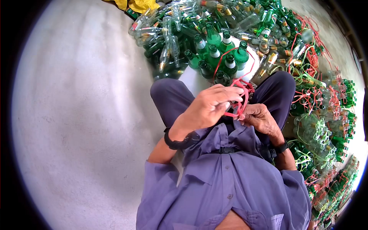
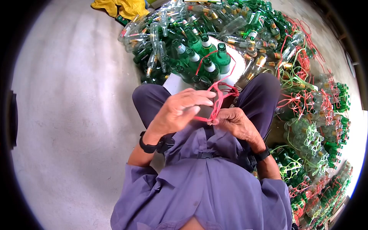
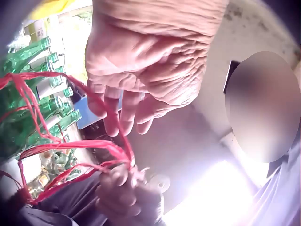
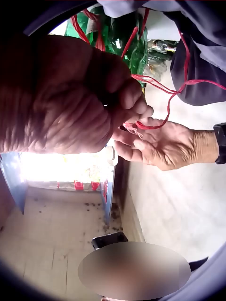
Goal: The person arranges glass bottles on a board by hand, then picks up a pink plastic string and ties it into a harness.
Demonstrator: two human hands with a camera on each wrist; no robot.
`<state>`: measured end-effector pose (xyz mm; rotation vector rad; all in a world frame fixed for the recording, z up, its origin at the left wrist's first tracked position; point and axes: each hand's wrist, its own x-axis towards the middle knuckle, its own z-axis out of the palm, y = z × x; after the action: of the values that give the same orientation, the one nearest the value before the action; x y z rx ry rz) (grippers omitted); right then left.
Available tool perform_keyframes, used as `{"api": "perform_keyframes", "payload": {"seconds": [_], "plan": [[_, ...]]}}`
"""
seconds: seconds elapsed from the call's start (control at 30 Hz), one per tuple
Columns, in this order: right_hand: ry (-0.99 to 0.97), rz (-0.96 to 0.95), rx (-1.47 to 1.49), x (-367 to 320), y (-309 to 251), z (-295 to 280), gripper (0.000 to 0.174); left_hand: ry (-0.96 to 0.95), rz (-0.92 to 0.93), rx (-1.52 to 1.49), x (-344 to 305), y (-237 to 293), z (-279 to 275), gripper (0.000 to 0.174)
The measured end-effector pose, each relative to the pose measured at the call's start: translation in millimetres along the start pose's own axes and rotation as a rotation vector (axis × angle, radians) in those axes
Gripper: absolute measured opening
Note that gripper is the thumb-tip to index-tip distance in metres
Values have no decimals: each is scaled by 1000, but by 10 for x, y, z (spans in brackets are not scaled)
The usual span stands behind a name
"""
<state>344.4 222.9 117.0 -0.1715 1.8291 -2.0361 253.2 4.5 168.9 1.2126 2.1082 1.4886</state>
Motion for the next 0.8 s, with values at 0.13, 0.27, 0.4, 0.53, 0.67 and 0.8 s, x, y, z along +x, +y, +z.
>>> {"api": "perform_keyframes", "payload": {"seconds": [0.13,0.27,0.4,0.53,0.67,0.8], "plan": [[13,64,32,-24,0,20,13,-66,24,78,25,-137,207,40],[5,60,68,-17,61,38,13,-72,40,152,1,-240,234,39],[35,117,7,-1,15,63,17,-43,-66,175,-46,-231,225,28],[72,122,-9,16,132,66,18,144,64,234,-78,-296,211,15],[133,102,11,38,154,105,20,239,145,360,-107,-306,161,13],[178,86,-2,54,141,149,22,227,-6,222,-179,-166,174,11]]}}
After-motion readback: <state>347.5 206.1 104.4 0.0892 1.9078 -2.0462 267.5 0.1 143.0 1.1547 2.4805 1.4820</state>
